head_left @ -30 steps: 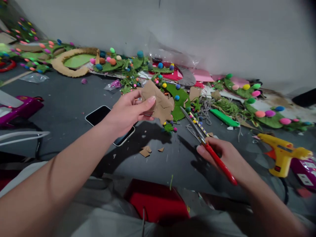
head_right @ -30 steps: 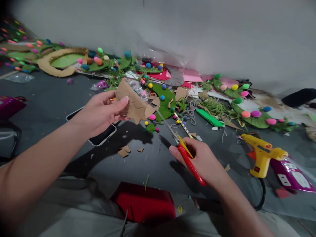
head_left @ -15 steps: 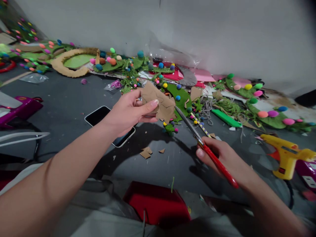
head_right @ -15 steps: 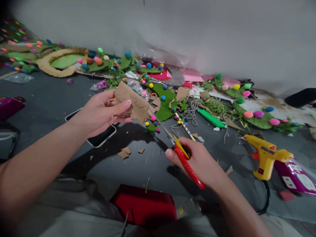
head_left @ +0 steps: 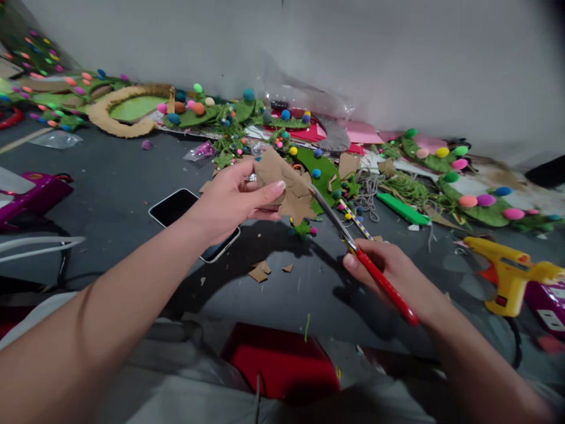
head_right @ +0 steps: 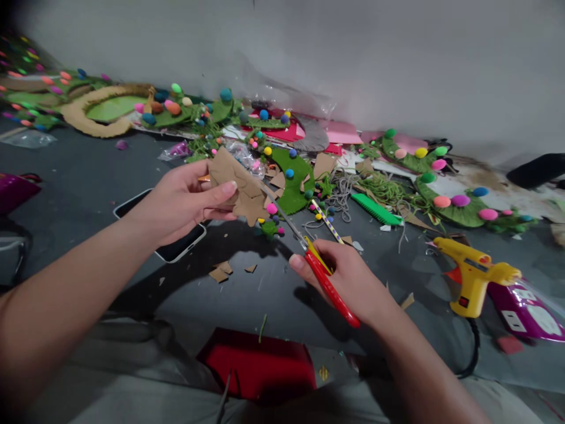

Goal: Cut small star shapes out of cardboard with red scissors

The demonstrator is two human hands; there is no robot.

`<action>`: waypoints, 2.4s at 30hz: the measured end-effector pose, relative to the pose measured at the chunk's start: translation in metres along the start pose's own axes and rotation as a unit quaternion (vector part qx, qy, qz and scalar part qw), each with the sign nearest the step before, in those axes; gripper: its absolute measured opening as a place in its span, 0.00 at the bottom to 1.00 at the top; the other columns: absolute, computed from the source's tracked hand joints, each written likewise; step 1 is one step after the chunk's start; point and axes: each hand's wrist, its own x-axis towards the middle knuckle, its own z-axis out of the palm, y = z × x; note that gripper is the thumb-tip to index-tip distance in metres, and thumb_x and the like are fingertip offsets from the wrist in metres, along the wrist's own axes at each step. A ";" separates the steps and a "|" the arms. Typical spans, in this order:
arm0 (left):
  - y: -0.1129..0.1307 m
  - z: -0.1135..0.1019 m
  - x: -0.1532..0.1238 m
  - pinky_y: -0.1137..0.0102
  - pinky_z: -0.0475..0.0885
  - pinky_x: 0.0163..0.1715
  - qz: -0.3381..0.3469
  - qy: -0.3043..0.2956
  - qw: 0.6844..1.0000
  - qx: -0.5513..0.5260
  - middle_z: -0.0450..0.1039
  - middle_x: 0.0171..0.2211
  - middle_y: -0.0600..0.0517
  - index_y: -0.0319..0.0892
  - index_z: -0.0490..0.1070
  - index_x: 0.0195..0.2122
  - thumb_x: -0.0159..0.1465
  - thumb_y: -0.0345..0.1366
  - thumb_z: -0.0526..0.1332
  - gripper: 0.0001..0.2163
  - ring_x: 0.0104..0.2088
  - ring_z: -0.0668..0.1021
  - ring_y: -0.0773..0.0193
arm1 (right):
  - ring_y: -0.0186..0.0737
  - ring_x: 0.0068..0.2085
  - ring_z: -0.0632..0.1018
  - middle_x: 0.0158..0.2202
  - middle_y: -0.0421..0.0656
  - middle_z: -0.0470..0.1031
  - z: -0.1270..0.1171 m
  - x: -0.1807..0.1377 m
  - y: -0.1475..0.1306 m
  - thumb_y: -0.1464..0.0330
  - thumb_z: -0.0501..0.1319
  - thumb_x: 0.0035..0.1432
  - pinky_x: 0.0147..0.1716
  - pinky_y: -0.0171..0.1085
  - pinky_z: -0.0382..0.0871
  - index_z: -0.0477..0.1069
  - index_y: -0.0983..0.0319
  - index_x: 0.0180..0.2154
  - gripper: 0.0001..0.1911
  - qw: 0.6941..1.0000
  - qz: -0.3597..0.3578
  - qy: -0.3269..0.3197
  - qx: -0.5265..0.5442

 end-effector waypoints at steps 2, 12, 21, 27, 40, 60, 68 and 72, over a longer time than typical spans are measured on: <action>-0.001 0.002 0.000 0.64 0.86 0.39 0.001 -0.005 1.000 0.000 0.85 0.41 0.50 0.45 0.76 0.51 0.64 0.41 0.74 0.16 0.42 0.87 0.57 | 0.34 0.27 0.58 0.24 0.34 0.54 0.001 0.001 -0.001 0.43 0.62 0.63 0.25 0.36 0.52 0.58 0.56 0.25 0.29 1.000 -0.007 0.004 -0.001; -0.006 0.000 0.002 0.66 0.86 0.40 0.014 -0.018 1.000 0.006 0.85 0.42 0.50 0.46 0.77 0.50 0.65 0.42 0.74 0.15 0.43 0.87 0.57 | 0.34 0.26 0.57 0.23 0.33 0.52 0.002 0.004 -0.003 0.40 0.61 0.64 0.25 0.36 0.52 0.56 0.56 0.24 0.31 1.000 -0.018 0.014 -0.019; -0.006 0.002 -0.001 0.67 0.85 0.38 -0.007 -0.010 1.000 -0.003 0.84 0.40 0.50 0.44 0.77 0.50 0.65 0.41 0.74 0.15 0.41 0.87 0.58 | 0.34 0.25 0.54 0.23 0.34 0.48 0.012 0.007 0.000 0.38 0.58 0.63 0.24 0.38 0.47 0.53 0.56 0.22 0.34 1.000 0.002 0.029 -0.013; -0.003 0.003 -0.001 0.71 0.84 0.37 -0.023 -0.007 1.000 -0.010 0.84 0.40 0.50 0.44 0.77 0.50 0.65 0.41 0.74 0.15 0.40 0.86 0.62 | 0.33 0.25 0.54 0.22 0.35 0.48 0.015 0.010 0.003 0.38 0.59 0.62 0.23 0.38 0.46 0.54 0.56 0.21 0.34 1.000 0.002 0.029 0.005; -0.002 0.003 -0.002 0.67 0.85 0.36 -0.020 -0.030 0.999 -0.011 0.84 0.45 0.46 0.43 0.74 0.51 0.68 0.41 0.71 0.14 0.42 0.87 0.57 | 0.33 0.26 0.51 0.23 0.33 0.46 0.012 0.006 0.008 0.39 0.66 0.59 0.23 0.37 0.45 0.52 0.55 0.22 0.35 0.997 -0.002 0.014 0.074; 0.001 0.002 -0.003 0.67 0.85 0.35 0.035 -0.003 0.999 -0.007 0.85 0.44 0.50 0.48 0.73 0.61 0.66 0.40 0.72 0.23 0.42 0.87 0.55 | 0.34 0.26 0.57 0.24 0.33 0.53 -0.001 -0.004 -0.001 0.41 0.65 0.59 0.23 0.35 0.51 0.58 0.56 0.25 0.30 0.998 0.016 -0.055 0.033; -0.002 0.007 -0.005 0.66 0.86 0.35 0.040 -0.016 0.999 0.019 0.85 0.44 0.50 0.50 0.74 0.64 0.66 0.41 0.72 0.25 0.43 0.87 0.54 | 0.34 0.27 0.58 0.25 0.34 0.54 0.002 -0.005 0.003 0.41 0.62 0.61 0.24 0.35 0.52 0.58 0.56 0.26 0.30 0.999 0.011 -0.037 0.004; -0.004 0.012 -0.008 0.64 0.87 0.37 0.015 -0.041 0.999 0.018 0.84 0.48 0.48 0.50 0.69 0.69 0.64 0.39 0.73 0.31 0.44 0.87 0.53 | 0.34 0.27 0.57 0.25 0.33 0.53 0.003 -0.005 0.002 0.40 0.60 0.63 0.24 0.35 0.52 0.58 0.56 0.26 0.30 1.000 0.010 -0.023 0.000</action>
